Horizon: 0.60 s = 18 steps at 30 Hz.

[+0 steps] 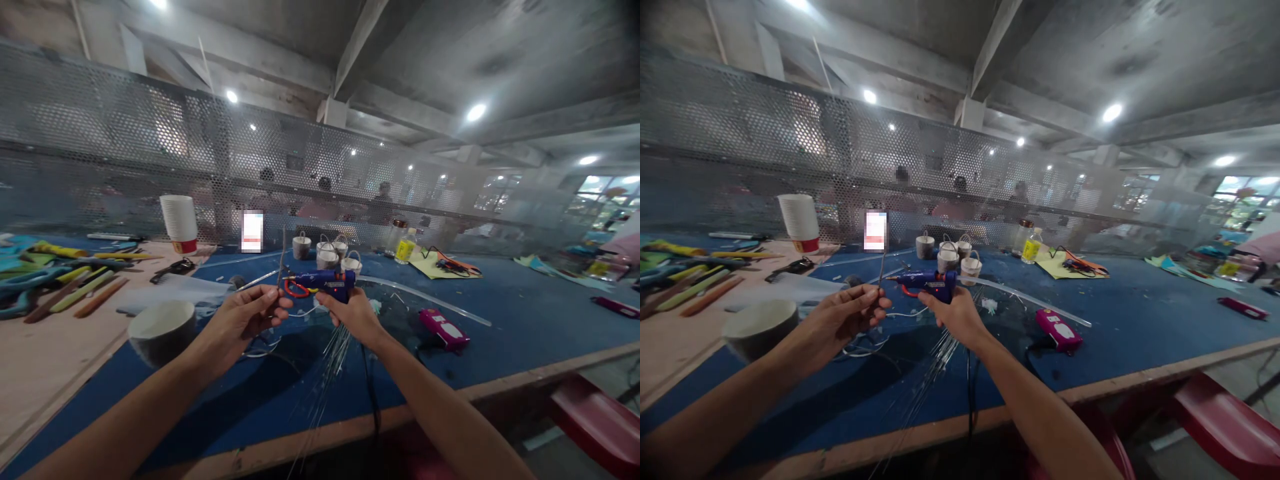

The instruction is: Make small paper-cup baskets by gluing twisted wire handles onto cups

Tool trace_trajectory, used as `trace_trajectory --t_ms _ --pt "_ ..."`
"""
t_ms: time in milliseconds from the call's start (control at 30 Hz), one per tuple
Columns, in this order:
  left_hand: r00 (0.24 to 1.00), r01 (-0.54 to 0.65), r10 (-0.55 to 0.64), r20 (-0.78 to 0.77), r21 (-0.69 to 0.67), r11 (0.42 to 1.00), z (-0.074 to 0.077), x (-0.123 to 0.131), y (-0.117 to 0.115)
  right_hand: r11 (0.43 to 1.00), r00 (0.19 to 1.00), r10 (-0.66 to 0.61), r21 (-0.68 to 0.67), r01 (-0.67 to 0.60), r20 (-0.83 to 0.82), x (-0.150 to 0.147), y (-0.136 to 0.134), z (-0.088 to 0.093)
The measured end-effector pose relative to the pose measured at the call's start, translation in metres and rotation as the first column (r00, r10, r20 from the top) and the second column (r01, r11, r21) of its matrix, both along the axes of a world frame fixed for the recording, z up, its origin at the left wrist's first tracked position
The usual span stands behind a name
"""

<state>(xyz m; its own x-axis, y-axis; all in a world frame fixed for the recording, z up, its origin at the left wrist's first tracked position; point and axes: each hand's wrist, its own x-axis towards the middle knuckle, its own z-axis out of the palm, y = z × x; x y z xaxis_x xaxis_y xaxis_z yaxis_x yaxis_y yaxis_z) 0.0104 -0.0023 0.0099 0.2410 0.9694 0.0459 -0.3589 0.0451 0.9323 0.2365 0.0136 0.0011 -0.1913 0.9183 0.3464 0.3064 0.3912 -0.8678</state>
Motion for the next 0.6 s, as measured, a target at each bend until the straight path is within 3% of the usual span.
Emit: trace_trajectory --t_ms 267,600 --pt "1.000 0.009 -0.009 0.019 -0.013 1.000 -0.0007 0.0002 0.0005 0.998 0.997 0.059 -0.003 -0.060 -0.058 -0.0042 -0.0069 0.0069" --pt "0.997 0.058 -0.058 0.054 0.003 0.998 -0.0034 -0.0011 0.0010 1.000 1.000 0.004 -0.005 -0.004 -0.011 -0.0007 0.0000 0.0013"
